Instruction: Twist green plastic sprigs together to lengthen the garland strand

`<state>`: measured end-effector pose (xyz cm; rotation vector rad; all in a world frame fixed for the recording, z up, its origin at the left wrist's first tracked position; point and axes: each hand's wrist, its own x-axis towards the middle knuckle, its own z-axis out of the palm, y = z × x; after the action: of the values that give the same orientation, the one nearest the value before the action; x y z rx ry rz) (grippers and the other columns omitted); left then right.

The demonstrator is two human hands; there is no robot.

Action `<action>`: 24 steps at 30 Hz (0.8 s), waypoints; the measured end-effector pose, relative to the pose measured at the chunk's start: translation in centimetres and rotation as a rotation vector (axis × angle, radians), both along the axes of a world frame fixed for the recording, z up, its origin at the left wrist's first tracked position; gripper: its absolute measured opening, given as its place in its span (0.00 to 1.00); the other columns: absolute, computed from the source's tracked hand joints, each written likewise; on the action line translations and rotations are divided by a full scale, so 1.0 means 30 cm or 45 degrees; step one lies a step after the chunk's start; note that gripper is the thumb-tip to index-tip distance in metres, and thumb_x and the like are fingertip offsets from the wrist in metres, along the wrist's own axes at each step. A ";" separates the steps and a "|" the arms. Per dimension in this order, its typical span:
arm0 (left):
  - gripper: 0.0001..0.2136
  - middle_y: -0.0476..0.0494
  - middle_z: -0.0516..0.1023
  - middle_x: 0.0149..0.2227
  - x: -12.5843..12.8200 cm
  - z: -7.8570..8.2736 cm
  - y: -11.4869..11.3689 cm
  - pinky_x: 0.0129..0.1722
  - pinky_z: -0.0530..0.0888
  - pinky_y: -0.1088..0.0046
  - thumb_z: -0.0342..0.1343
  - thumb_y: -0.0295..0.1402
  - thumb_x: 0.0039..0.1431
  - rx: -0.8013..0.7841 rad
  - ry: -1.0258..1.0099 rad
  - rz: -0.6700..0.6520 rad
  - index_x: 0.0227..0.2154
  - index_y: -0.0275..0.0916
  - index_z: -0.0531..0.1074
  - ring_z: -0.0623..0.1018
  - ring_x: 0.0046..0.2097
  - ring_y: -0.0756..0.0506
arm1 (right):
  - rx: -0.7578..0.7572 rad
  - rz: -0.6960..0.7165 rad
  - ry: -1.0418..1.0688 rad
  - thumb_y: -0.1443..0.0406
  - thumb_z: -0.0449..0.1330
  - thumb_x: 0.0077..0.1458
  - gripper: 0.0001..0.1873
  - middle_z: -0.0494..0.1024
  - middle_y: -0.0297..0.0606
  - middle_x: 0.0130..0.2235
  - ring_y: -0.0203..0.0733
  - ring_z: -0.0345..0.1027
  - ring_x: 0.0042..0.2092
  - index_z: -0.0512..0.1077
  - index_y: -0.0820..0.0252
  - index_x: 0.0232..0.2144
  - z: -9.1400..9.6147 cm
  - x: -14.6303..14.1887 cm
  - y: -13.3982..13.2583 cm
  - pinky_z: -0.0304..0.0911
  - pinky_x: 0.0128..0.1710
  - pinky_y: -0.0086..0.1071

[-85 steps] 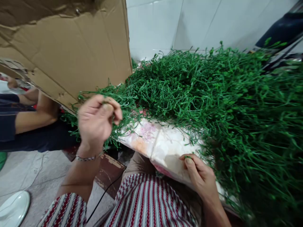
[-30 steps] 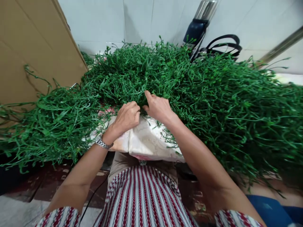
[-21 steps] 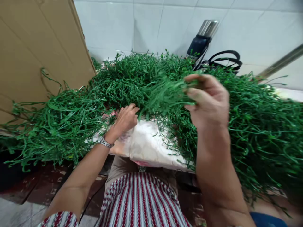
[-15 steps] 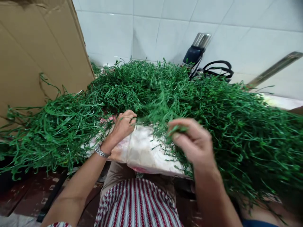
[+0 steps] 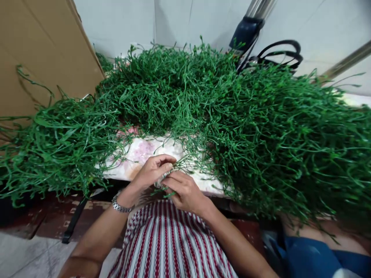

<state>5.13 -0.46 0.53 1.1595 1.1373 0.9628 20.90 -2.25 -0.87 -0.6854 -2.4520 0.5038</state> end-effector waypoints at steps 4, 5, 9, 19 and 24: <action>0.06 0.48 0.75 0.29 -0.030 -0.011 -0.034 0.35 0.68 0.77 0.54 0.25 0.47 0.089 0.291 -0.047 0.30 0.35 0.73 0.72 0.34 0.50 | 0.032 0.104 -0.203 0.73 0.53 0.47 0.19 0.73 0.43 0.41 0.44 0.65 0.41 0.69 0.62 0.43 -0.008 -0.031 -0.023 0.66 0.42 0.38; 0.05 0.49 0.73 0.28 -0.033 -0.016 -0.040 0.34 0.67 0.77 0.52 0.24 0.48 0.135 0.338 0.003 0.28 0.35 0.72 0.71 0.32 0.51 | 0.026 0.123 -0.251 0.73 0.54 0.47 0.20 0.73 0.43 0.42 0.44 0.66 0.42 0.68 0.62 0.45 0.000 -0.034 -0.027 0.66 0.43 0.39; 0.06 0.50 0.69 0.25 -0.057 -0.022 -0.052 0.31 0.65 0.77 0.48 0.23 0.50 0.413 0.536 0.083 0.25 0.36 0.68 0.69 0.30 0.51 | 0.005 0.114 -0.243 0.71 0.55 0.50 0.23 0.69 0.44 0.51 0.44 0.65 0.47 0.65 0.60 0.50 0.065 0.000 -0.040 0.67 0.46 0.41; 0.10 0.48 0.65 0.25 -0.087 0.062 -0.067 0.30 0.62 0.74 0.42 0.19 0.51 0.789 0.826 -0.329 0.26 0.37 0.66 0.66 0.29 0.50 | 0.068 -0.117 0.261 0.71 0.51 0.56 0.13 0.75 0.40 0.40 0.38 0.69 0.42 0.71 0.62 0.42 0.297 0.067 0.172 0.67 0.42 0.33; 0.11 0.47 0.66 0.25 -0.102 0.136 -0.124 0.31 0.61 0.72 0.41 0.18 0.51 0.880 0.923 -0.685 0.25 0.37 0.66 0.66 0.31 0.48 | 0.017 -0.388 -0.415 0.69 0.47 0.57 0.22 0.72 0.41 0.46 0.41 0.69 0.41 0.63 0.56 0.54 0.268 -0.029 0.366 0.64 0.39 0.34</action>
<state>2.07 -4.18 4.62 2.3646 0.9449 0.5053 20.04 8.74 7.18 -1.1918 -2.5735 0.2715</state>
